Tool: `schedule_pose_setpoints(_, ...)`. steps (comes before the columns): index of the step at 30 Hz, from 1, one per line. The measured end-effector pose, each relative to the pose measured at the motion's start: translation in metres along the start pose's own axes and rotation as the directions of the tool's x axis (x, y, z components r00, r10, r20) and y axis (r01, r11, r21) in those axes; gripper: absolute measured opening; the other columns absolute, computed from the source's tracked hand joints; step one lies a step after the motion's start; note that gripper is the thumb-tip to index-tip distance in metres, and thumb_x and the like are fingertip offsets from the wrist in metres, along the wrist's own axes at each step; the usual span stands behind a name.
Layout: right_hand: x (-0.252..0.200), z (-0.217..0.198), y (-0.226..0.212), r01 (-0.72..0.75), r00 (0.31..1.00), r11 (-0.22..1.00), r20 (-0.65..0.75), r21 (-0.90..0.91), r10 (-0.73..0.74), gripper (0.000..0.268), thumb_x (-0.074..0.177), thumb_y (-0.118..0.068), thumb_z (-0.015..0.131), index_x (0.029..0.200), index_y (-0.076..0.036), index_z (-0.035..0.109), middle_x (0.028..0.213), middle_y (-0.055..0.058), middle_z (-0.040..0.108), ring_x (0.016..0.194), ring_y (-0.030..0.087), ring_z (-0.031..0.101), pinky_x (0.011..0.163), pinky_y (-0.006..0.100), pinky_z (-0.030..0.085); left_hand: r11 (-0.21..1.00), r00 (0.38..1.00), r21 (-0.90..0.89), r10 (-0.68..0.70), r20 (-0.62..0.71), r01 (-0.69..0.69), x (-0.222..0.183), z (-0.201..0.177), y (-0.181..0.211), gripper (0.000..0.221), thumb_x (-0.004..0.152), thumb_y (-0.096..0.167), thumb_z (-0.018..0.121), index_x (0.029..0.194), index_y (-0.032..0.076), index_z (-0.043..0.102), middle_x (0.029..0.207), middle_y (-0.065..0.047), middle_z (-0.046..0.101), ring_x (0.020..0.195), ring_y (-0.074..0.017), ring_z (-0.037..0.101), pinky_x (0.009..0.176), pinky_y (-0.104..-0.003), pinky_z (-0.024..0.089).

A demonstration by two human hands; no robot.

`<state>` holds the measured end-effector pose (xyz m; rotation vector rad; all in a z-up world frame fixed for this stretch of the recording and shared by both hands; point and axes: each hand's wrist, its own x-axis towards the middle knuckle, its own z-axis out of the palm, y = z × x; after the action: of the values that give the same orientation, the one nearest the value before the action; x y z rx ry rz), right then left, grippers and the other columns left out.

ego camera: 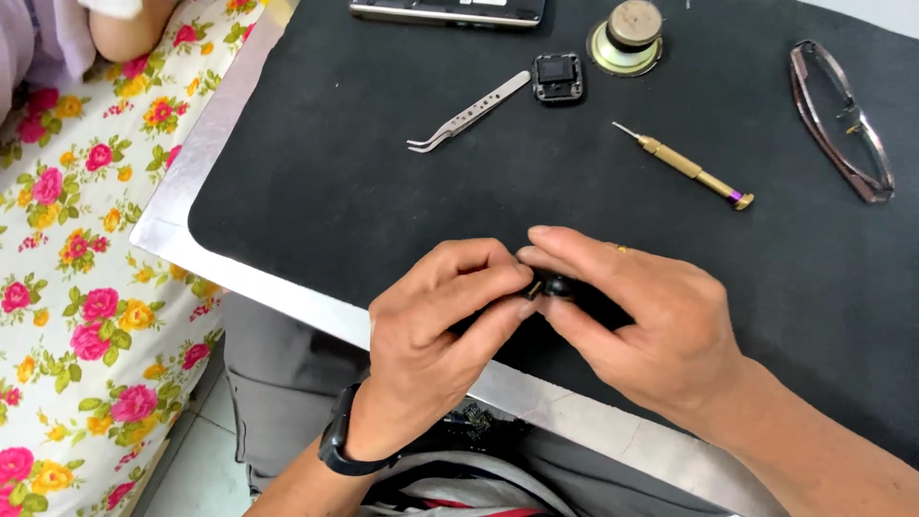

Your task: Repairing a smartwatch by disassembling it, inspecting internal components, and using precision tools.

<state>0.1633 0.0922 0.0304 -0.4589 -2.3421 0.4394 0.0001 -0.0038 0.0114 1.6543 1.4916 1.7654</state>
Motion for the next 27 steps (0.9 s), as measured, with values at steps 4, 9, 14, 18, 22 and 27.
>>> schedule_pose_setpoints(4, 0.004, -0.003, -0.006, -0.081, 0.996, 0.996, 0.035, -0.036, 0.083, 0.022, 0.091, -0.007, 0.081, 0.111, -0.007, 0.074, 0.096, 0.0, 0.078, 0.077, 0.01, 0.073, 0.073, 0.021, 0.056, 0.989, 0.993, 0.107, 0.107, -0.039, -0.103, 0.0, 0.0, -0.002, 0.008, 0.093, 0.001, 0.074, 0.101, -0.002, 0.073, 0.101, -0.015, 0.07, 0.084, -0.0238, 0.074, 0.08, -0.028, 0.064)
schedule_pose_setpoints(9, 0.008, -0.007, -0.006, -0.155, 0.986, 0.987, 0.068, 0.037, 0.152, 0.023, 0.085, -0.007, 0.085, 0.107, -0.004, 0.076, 0.096, 0.003, 0.079, 0.079, 0.011, 0.076, 0.073, 0.019, 0.058, 0.987, 0.994, 0.125, 0.109, -0.03, -0.105, 0.001, 0.0, 0.0, 0.009, 0.095, 0.0, 0.071, 0.103, -0.004, 0.072, 0.103, -0.016, 0.071, 0.087, -0.0244, 0.075, 0.082, -0.029, 0.065)
schedule_pose_setpoints(14, 0.007, -0.006, -0.006, -0.209, 0.976, 0.977, 0.072, 0.041, 0.206, 0.021, 0.083, -0.008, 0.086, 0.102, -0.006, 0.077, 0.093, 0.0, 0.079, 0.07, 0.008, 0.072, 0.068, 0.018, 0.055, 0.966, 0.975, 0.152, 0.218, -0.052, -0.208, 0.002, 0.003, -0.002, 0.008, 0.095, -0.002, 0.071, 0.101, -0.006, 0.07, 0.099, -0.019, 0.071, 0.084, -0.0298, 0.075, 0.077, -0.034, 0.065)
schedule_pose_setpoints(18, 0.006, -0.004, -0.006, -0.295, 0.954, 0.952, 0.072, 0.08, 0.29, 0.022, 0.081, -0.005, 0.085, 0.102, -0.007, 0.078, 0.092, -0.001, 0.08, 0.069, 0.006, 0.072, 0.07, 0.016, 0.056, 0.9, 0.914, 0.222, 0.399, -0.071, -0.376, 0.007, 0.004, -0.003, 0.011, 0.092, -0.008, 0.075, 0.098, -0.01, 0.066, 0.092, -0.021, 0.069, 0.077, -0.034, 0.073, 0.074, -0.037, 0.07)
schedule_pose_setpoints(22, 0.009, -0.006, -0.006, -0.312, 0.948, 0.943, 0.099, 0.118, 0.302, 0.023, 0.082, -0.004, 0.083, 0.104, -0.006, 0.078, 0.097, 0.002, 0.081, 0.076, 0.007, 0.075, 0.073, 0.016, 0.058, 0.904, 0.915, 0.232, 0.39, -0.103, -0.36, 0.006, 0.006, -0.001, 0.007, 0.093, -0.007, 0.072, 0.097, -0.008, 0.066, 0.089, -0.019, 0.068, 0.075, -0.0318, 0.072, 0.071, -0.036, 0.07)
schedule_pose_setpoints(27, 0.016, -0.008, 0.0, -0.362, 0.925, 0.89, 0.225, 0.276, 0.306, 0.032, 0.079, -0.002, 0.082, 0.11, -0.004, 0.077, 0.11, 0.007, 0.081, 0.099, 0.013, 0.079, 0.09, 0.02, 0.061, 0.913, 0.925, 0.239, 0.363, -0.112, -0.329, 0.004, 0.005, -0.002, 0.007, 0.094, -0.011, 0.071, 0.099, -0.008, 0.067, 0.095, -0.019, 0.069, 0.079, -0.0337, 0.072, 0.075, -0.038, 0.068)
